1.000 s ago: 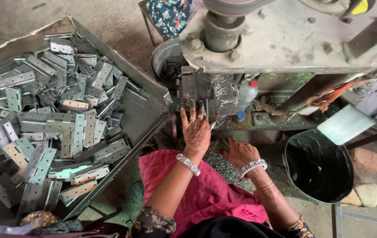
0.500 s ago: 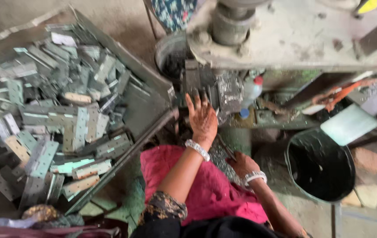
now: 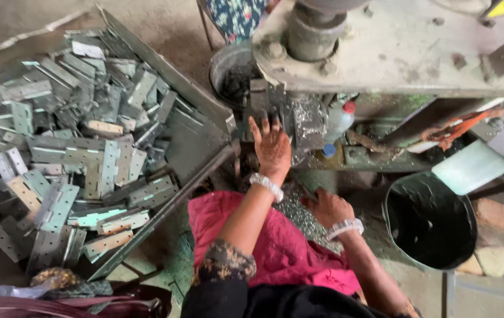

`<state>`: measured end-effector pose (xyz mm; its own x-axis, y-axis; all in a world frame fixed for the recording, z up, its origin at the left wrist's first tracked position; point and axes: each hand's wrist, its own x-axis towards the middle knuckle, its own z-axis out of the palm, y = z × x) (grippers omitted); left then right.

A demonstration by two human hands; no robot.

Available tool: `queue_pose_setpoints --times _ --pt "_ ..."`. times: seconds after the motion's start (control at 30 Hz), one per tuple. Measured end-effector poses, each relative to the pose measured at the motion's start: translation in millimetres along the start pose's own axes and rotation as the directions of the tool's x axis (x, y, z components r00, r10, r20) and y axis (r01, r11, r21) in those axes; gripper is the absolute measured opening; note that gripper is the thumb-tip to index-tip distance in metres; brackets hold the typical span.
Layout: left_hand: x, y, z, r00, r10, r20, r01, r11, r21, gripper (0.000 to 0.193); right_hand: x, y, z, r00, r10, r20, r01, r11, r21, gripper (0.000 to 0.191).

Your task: The person repeatedly picks metal hinges from a bin, places them on a grinding machine, and operates the machine to grind the edges. The person then removes the processed hinges and places them back into the bin. The cycle continues throughout the clip.

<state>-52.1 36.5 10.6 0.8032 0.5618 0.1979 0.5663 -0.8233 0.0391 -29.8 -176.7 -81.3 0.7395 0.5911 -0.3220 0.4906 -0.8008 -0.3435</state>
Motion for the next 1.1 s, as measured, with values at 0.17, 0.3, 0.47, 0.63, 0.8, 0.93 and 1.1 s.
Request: queue_pose_setpoints --times 0.17,0.3,0.47,0.63,0.8,0.93,1.1 --pt "-0.2 -2.2 2.7 0.936 0.003 -0.352 0.001 1.000 0.011 0.047 0.0 2.6 4.9 0.993 -0.077 -0.087 0.082 0.995 0.053 0.048" --pt "6.8 -10.3 -7.7 0.995 0.045 -0.084 -0.043 0.999 0.026 0.027 0.6 3.1 2.9 1.000 0.005 0.023 -0.006 1.000 0.031 0.048" --pt "19.5 -8.0 -11.8 0.999 0.023 0.047 -0.027 0.994 0.108 0.027 2.5 1.5 -2.6 1.000 -0.028 0.010 0.027 0.999 0.030 0.049" --pt "7.1 -12.4 1.9 0.972 0.032 -0.235 -0.025 0.999 0.031 0.040 -1.5 -1.9 -1.9 0.999 -0.040 0.013 0.038 0.991 0.128 0.049" --pt "29.1 -4.3 7.0 0.998 -0.001 0.056 -0.001 1.000 0.031 0.037 4.1 4.0 -1.4 0.998 -0.067 0.016 0.067 0.997 -0.032 0.050" --pt "42.1 0.1 10.2 0.990 -0.027 -0.139 0.036 0.997 0.067 0.046 8.3 15.3 13.4 0.994 -0.088 -0.057 0.091 0.994 0.051 0.048" --pt "-12.4 -30.6 10.2 0.946 -0.012 -0.325 -0.038 0.988 -0.147 0.039 3.7 21.0 33.1 0.994 -0.105 -0.036 0.106 0.994 0.037 0.047"
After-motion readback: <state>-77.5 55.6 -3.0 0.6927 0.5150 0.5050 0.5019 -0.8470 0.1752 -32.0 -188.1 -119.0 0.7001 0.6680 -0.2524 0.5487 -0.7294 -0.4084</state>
